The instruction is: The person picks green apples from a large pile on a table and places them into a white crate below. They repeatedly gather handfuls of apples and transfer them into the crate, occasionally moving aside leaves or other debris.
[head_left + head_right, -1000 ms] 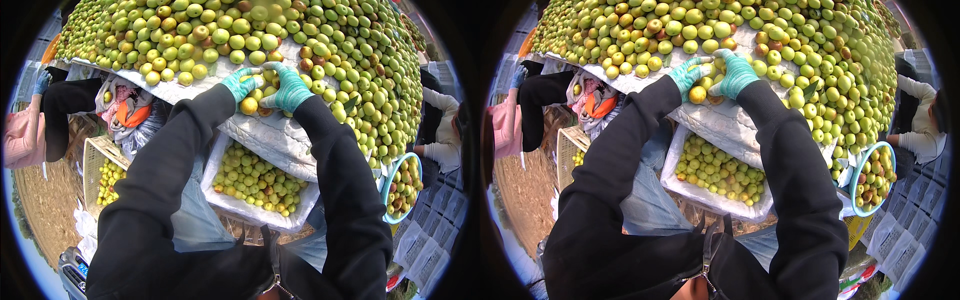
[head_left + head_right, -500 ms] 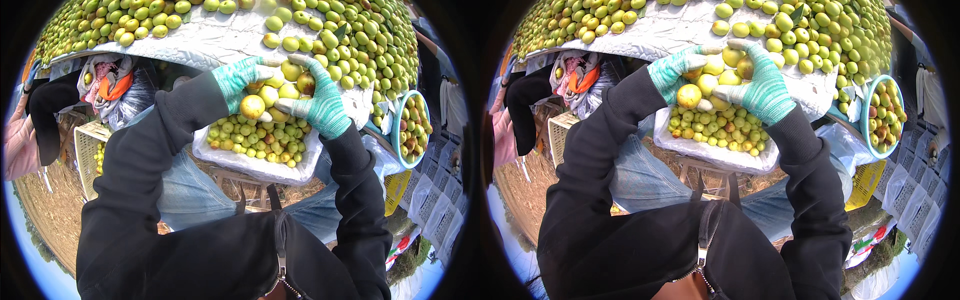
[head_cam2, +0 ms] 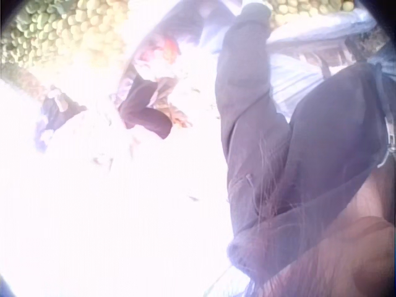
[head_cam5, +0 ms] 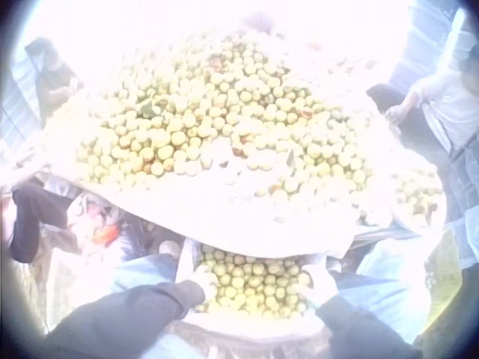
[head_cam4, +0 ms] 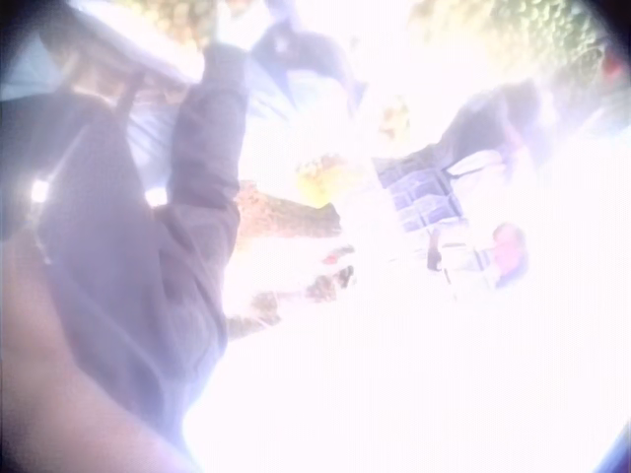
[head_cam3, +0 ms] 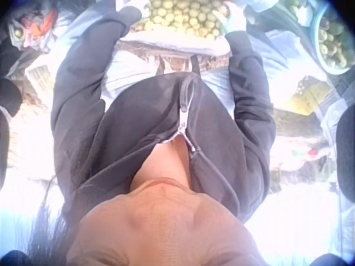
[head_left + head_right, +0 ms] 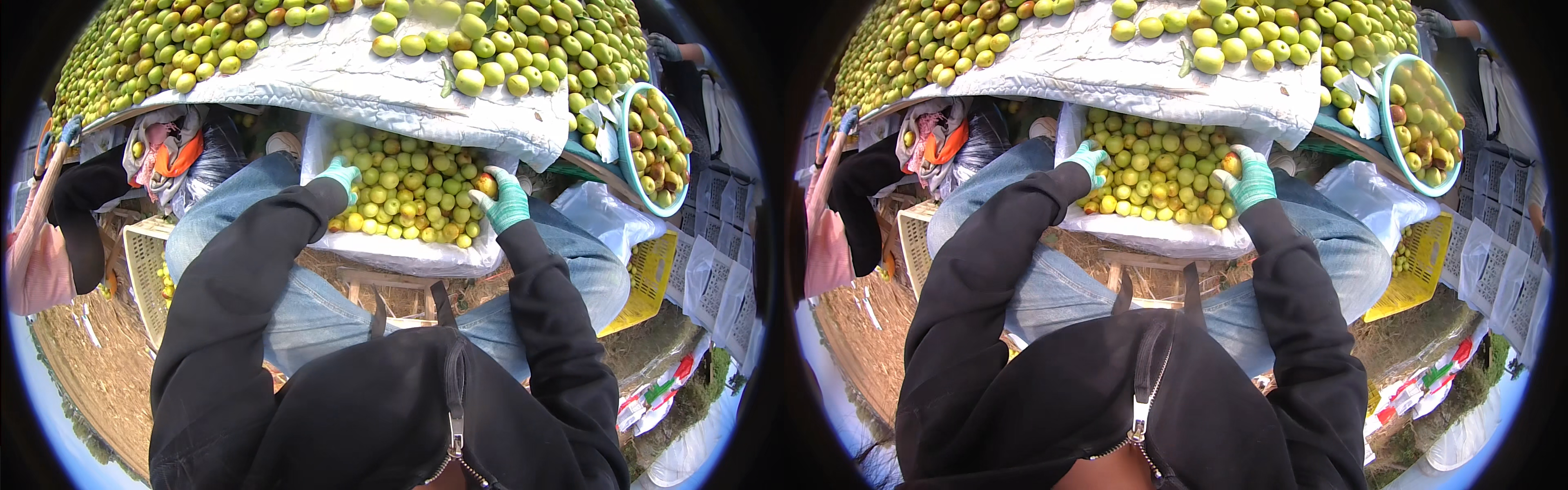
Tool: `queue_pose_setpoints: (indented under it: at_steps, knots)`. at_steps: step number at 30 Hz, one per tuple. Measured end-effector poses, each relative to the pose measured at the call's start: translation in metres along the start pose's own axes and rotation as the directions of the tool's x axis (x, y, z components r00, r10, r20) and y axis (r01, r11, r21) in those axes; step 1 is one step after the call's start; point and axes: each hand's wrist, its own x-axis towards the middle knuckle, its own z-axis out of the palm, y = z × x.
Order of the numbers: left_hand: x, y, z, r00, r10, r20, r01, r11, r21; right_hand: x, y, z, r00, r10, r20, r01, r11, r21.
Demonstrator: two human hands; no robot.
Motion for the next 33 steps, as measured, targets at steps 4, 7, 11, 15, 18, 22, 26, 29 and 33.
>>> queue_pose_setpoints:
  at_steps: [4, 7, 11, 15, 18, 22, 26, 29, 33]
  knots:
    - [-0.016, 0.022, -0.057, 0.977, 0.197, 0.08, -0.179, 0.967, -0.183, 0.006, -0.025, -0.041, 0.946, 0.17, 0.278, -0.064, 0.933, -0.354]
    - [-0.014, 0.065, -0.107, 0.872, 0.226, -0.434, -0.441, 0.747, -0.498, 0.029, -0.047, -0.076, 0.968, -0.202, -0.149, 0.19, 0.978, -0.09]
    - [0.027, 0.149, -0.158, 0.662, 0.353, -0.661, -0.476, 0.879, -0.007, 0.112, -0.063, -0.088, 0.874, -0.373, -0.312, 0.33, 0.926, -0.184]
    - [0.054, 0.185, -0.168, 0.905, 0.096, -0.415, -0.114, 0.993, -0.019, 0.154, -0.067, -0.074, 0.989, -0.134, 0.061, 0.147, 0.915, -0.376]
    - [0.062, 0.181, -0.165, 0.89, 0.045, -0.454, -0.069, 0.997, -0.037, 0.153, -0.074, -0.069, 0.984, 0.025, 0.174, 0.048, 0.916, -0.399]
    - [0.069, 0.174, -0.174, 0.875, 0.115, -0.47, -0.116, 0.993, 0.027, 0.144, -0.085, -0.086, 0.936, 0.12, 0.331, 0.031, 0.909, -0.416]
    - [0.069, 0.169, -0.201, 0.955, 0.017, -0.298, 0.007, 0.997, 0.078, 0.149, -0.073, -0.119, 0.998, 0.016, 0.068, -0.011, 0.997, -0.077]
    - [0.074, 0.174, -0.213, 0.791, 0.152, -0.592, -0.161, 0.986, 0.037, 0.17, -0.044, -0.146, 0.981, 0.189, -0.048, -0.191, 0.98, -0.051]
    - [0.105, 0.205, -0.22, 0.811, 0.272, -0.518, -0.2, 0.961, 0.191, 0.19, -0.018, -0.168, 0.92, 0.186, -0.344, -0.173, 0.983, 0.068]
